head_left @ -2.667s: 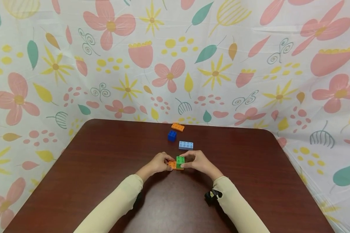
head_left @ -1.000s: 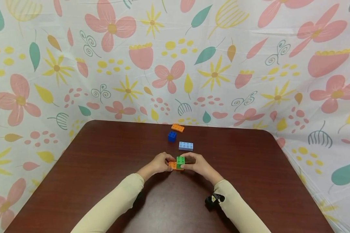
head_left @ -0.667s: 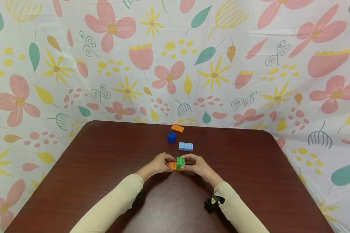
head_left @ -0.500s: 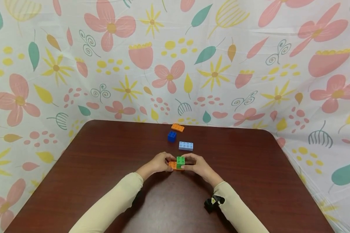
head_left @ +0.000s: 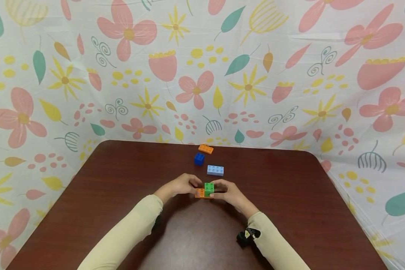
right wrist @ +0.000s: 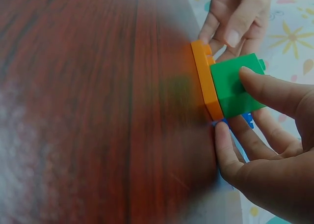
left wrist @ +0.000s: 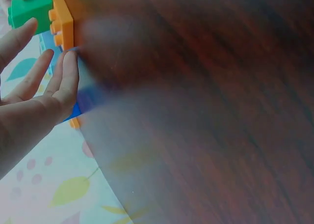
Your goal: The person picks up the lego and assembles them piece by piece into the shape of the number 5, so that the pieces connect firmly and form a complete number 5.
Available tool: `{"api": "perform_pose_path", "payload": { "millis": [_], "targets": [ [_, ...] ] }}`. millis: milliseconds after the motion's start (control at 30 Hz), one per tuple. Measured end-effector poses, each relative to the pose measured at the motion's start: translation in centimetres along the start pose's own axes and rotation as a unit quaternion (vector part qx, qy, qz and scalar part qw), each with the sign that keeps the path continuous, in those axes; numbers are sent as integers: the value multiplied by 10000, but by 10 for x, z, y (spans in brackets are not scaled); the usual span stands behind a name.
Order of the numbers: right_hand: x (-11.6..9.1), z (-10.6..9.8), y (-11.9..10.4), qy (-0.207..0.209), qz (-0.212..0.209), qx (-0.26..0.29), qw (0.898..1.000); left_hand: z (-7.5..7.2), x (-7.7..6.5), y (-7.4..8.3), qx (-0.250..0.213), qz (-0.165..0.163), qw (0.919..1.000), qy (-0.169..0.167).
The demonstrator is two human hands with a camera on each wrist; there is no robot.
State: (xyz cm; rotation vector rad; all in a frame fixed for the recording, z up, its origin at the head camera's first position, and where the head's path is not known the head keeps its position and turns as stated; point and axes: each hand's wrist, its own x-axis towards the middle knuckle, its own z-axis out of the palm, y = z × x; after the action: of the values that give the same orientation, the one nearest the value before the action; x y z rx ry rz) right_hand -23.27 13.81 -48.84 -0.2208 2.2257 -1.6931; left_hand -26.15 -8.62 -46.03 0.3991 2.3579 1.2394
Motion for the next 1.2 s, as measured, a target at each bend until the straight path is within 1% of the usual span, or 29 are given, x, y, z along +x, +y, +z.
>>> {"api": "perform_pose_path", "payload": {
  "millis": [133, 300, 367, 467, 533, 600, 667, 767, 900, 1067, 1200],
  "targets": [
    [1, -1, 1, -32, -29, -46, 10000, -4, 2, 2, -55, 18, 10000, -29],
    [-1, -1, 2, -91, -23, -28, 10000, -6, 5, 1, -126, 5, 9998, 127],
    [-6, 0, -6, -109, -21, -56, 9999, -6, 8, 1, -183, -6, 9996, 228],
    [-17, 2, -24, -166, -50, -94, 9998, -6, 11, 0, -280, -7, 9989, 368],
    [-20, 2, -29, -200, -92, -118, 9997, -6, 14, -1, -361, 12, 9984, 443],
    [-17, 2, -23, -208, -127, -99, 9997, -6, 17, -2, -395, 58, 9979, 501],
    [-9, 1, -12, -186, -140, -80, 9997, -6, 20, -3, -418, 137, 9975, 549],
    [-2, -1, 0, -128, -152, -42, 9998, -5, 25, -3, -369, 304, 9969, 617],
    [-2, -2, 2, -126, -156, -33, 9998, -3, 33, 1, -284, 414, 9958, 762],
    [-2, -3, 2, -144, -131, 7, 9998, 0, 43, 3, -151, 424, 9945, 944],
    [-2, -3, 2, -172, -122, 45, 9998, 3, 51, 3, -83, 425, 9939, 1011]
  ]
}}
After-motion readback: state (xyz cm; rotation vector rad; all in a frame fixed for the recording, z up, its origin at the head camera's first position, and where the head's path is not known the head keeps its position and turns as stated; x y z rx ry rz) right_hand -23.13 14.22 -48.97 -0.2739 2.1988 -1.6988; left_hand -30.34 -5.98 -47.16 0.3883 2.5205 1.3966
